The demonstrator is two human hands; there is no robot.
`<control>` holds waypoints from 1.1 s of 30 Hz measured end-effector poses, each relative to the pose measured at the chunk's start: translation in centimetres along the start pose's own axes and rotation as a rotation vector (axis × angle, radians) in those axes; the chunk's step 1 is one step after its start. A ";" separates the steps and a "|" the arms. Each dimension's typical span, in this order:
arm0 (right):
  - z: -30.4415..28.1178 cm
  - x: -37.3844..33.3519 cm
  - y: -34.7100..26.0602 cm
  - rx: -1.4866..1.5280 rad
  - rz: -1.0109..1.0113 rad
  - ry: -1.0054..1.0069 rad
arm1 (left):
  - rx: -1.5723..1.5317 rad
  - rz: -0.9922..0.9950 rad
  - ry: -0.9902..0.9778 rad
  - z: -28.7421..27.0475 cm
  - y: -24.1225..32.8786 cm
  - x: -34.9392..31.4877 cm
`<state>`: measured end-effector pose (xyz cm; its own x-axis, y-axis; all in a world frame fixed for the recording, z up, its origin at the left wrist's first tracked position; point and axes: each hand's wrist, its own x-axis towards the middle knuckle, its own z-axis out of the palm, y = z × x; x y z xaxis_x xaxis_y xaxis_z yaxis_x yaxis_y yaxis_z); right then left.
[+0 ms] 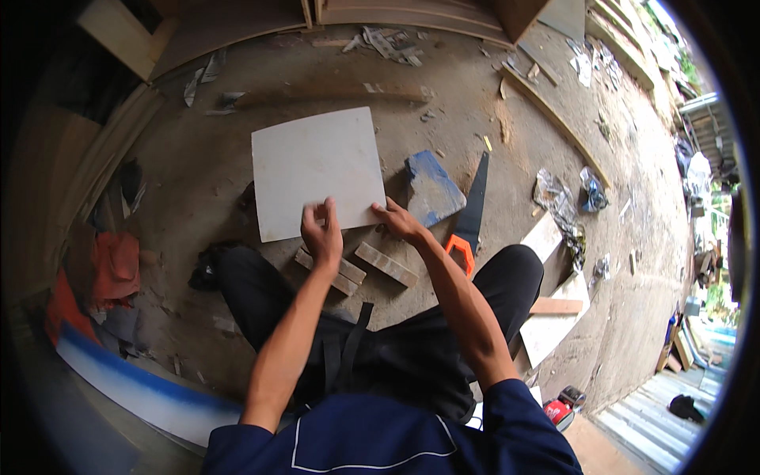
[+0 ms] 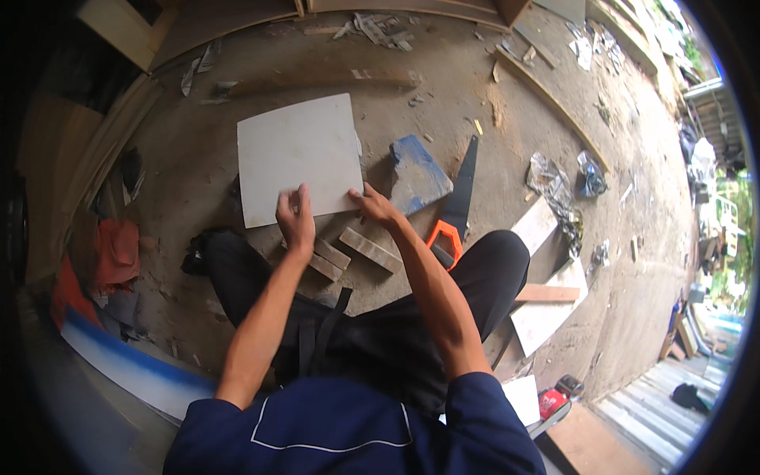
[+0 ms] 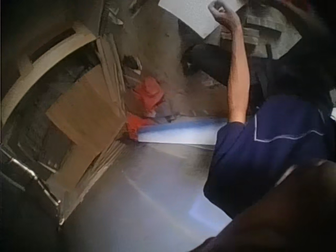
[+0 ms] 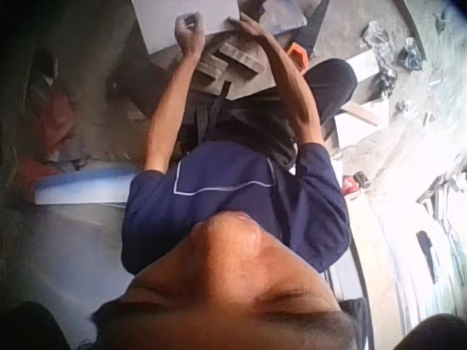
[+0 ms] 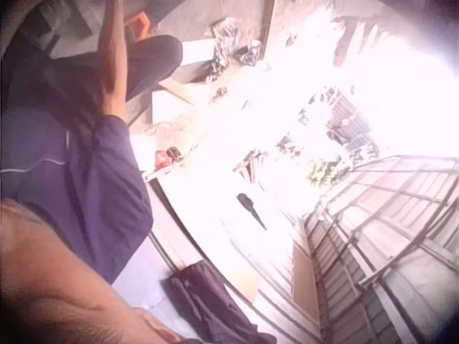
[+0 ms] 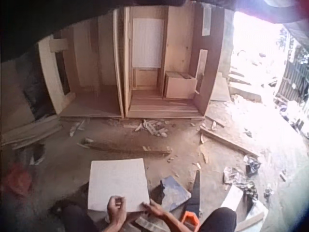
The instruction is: The person sits on the floor and assembles a small wooden frame by cutting a wooden piece with a hand saw and then hammering nails into a white board to attach the pieces. The person uses a hammer and a hand saw to complete the assembly.
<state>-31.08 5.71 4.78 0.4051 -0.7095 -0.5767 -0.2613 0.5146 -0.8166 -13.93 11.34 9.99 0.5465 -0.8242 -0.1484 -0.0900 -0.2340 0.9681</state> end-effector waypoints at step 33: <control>0.7 -0.5 0.2 0.088 -0.050 -0.003 | -0.718 -0.663 -0.351 4.9 -6.2 -2.0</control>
<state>-30.73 6.52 4.96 0.4180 -0.7342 -0.5349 -0.1628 0.5188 -0.8393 -18.54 11.90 3.26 0.0220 -0.7727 -0.6344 0.7202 -0.4279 0.5461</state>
